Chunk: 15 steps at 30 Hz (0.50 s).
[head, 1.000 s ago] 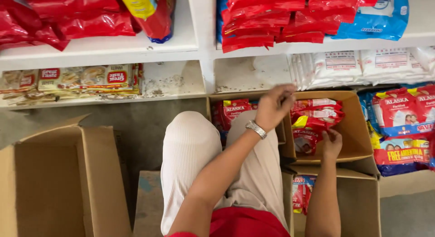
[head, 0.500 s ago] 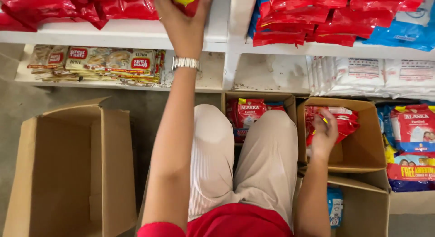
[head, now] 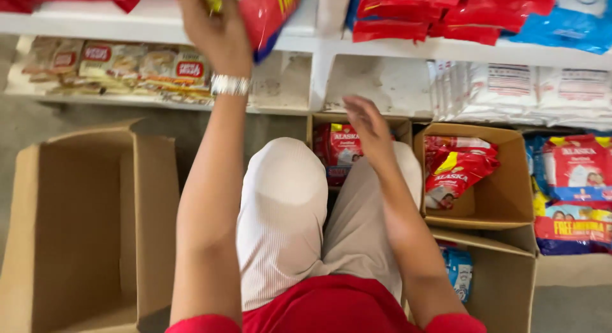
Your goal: Stocking various milk powder and snack packets on grocery store shelves from cardboard boxes while kneeling or sitting on the floor.
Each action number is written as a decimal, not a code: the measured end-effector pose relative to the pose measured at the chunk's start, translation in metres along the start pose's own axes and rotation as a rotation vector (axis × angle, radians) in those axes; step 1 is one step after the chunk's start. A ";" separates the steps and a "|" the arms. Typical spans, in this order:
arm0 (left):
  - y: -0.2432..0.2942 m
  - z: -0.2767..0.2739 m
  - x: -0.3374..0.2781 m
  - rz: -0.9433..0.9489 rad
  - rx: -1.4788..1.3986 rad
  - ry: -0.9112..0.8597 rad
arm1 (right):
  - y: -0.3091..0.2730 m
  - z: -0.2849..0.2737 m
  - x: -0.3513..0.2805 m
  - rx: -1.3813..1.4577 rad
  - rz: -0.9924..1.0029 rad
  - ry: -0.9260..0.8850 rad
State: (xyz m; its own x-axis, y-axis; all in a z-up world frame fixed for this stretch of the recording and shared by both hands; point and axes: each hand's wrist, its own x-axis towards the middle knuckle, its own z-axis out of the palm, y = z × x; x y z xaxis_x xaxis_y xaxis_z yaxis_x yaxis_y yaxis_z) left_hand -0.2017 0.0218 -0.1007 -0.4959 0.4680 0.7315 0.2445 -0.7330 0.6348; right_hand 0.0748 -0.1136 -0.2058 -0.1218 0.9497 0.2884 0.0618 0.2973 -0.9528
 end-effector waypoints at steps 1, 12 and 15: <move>0.026 -0.022 -0.008 0.008 0.012 0.009 | 0.007 0.013 0.014 0.007 -0.005 -0.015; 0.098 -0.222 -0.106 -0.499 0.011 -0.025 | 0.144 0.115 0.002 1.231 0.402 -0.449; 0.011 -0.262 -0.153 -0.744 0.008 -0.006 | 0.177 0.133 -0.009 0.880 0.542 -0.310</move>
State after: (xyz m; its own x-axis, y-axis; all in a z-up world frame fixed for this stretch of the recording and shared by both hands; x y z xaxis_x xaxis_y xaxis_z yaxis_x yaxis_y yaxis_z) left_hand -0.3411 -0.1871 -0.2709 -0.5277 0.8424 0.1087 -0.1484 -0.2175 0.9647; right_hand -0.0451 -0.0824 -0.3900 -0.5460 0.8304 -0.1111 -0.5357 -0.4479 -0.7158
